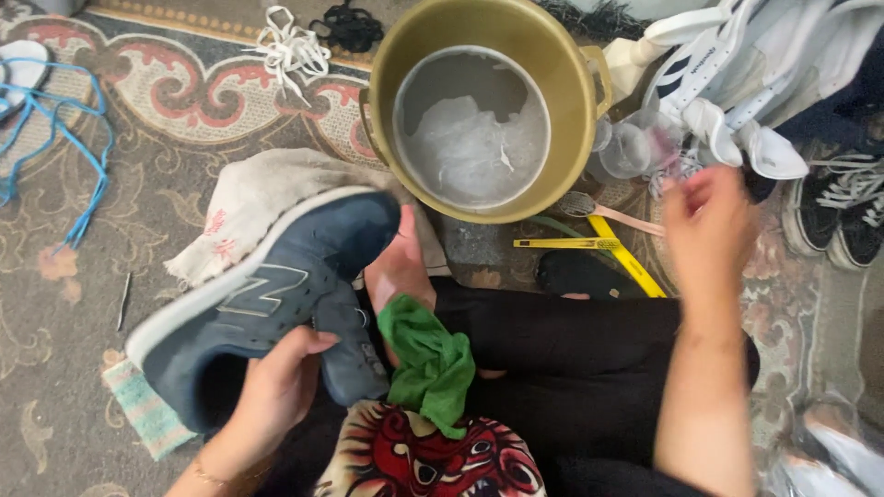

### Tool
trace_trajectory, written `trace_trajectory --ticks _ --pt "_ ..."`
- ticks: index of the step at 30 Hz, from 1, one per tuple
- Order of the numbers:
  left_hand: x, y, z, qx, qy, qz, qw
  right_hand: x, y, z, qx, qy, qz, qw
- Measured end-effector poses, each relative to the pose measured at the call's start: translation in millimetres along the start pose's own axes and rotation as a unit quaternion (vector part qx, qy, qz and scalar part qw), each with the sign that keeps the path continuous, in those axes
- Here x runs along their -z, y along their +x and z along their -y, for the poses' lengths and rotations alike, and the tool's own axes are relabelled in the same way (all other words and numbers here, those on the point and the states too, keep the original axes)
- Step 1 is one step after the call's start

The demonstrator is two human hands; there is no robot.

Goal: The person cleans a pair of sneakers by scrubbing the midsoles and uppers with a small brush and soapy water, then wiping them with a green cloth.

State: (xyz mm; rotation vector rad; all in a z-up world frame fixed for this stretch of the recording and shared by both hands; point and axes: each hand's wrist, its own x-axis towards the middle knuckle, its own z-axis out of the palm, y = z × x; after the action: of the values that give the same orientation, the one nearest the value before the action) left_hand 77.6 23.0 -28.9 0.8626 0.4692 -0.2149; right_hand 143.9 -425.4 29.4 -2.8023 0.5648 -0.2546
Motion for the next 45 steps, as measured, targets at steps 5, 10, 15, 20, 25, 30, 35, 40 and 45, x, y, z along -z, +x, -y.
trace_trajectory --ticks 5,10,15,20,25,30,35,40,45 --pt "22 10 36 -0.015 0.363 -0.007 0.932 -23 91 -30 0.005 -0.221 0.073 0.973" --pt "-5 4 23 0.03 0.353 -0.004 0.935 -94 133 -67 0.141 -0.462 0.09 0.871" --pt "-5 7 24 0.045 0.363 0.007 0.931 -74 125 -74 0.137 -0.421 0.097 0.891" --pt "-19 5 17 0.078 0.352 -0.033 0.932 -40 81 -71 0.073 -0.355 0.122 0.924" --pt "-34 0 14 0.038 0.382 -0.036 0.923 -24 10 -33 0.238 -0.011 -0.206 0.949" --pt "-52 -21 -9 0.002 0.481 -0.028 0.876 -101 -54 33 0.11 0.116 -0.011 0.987" --pt "-39 -36 16 0.075 0.349 -0.042 0.933 -106 -88 85 0.101 0.202 -0.014 0.974" --pt "-36 -33 25 0.029 0.304 0.045 0.951 -102 -124 141 0.055 0.224 0.015 0.973" --pt "-27 -30 31 0.026 0.318 0.053 0.946 -128 -134 156 0.155 0.209 -0.035 0.965"
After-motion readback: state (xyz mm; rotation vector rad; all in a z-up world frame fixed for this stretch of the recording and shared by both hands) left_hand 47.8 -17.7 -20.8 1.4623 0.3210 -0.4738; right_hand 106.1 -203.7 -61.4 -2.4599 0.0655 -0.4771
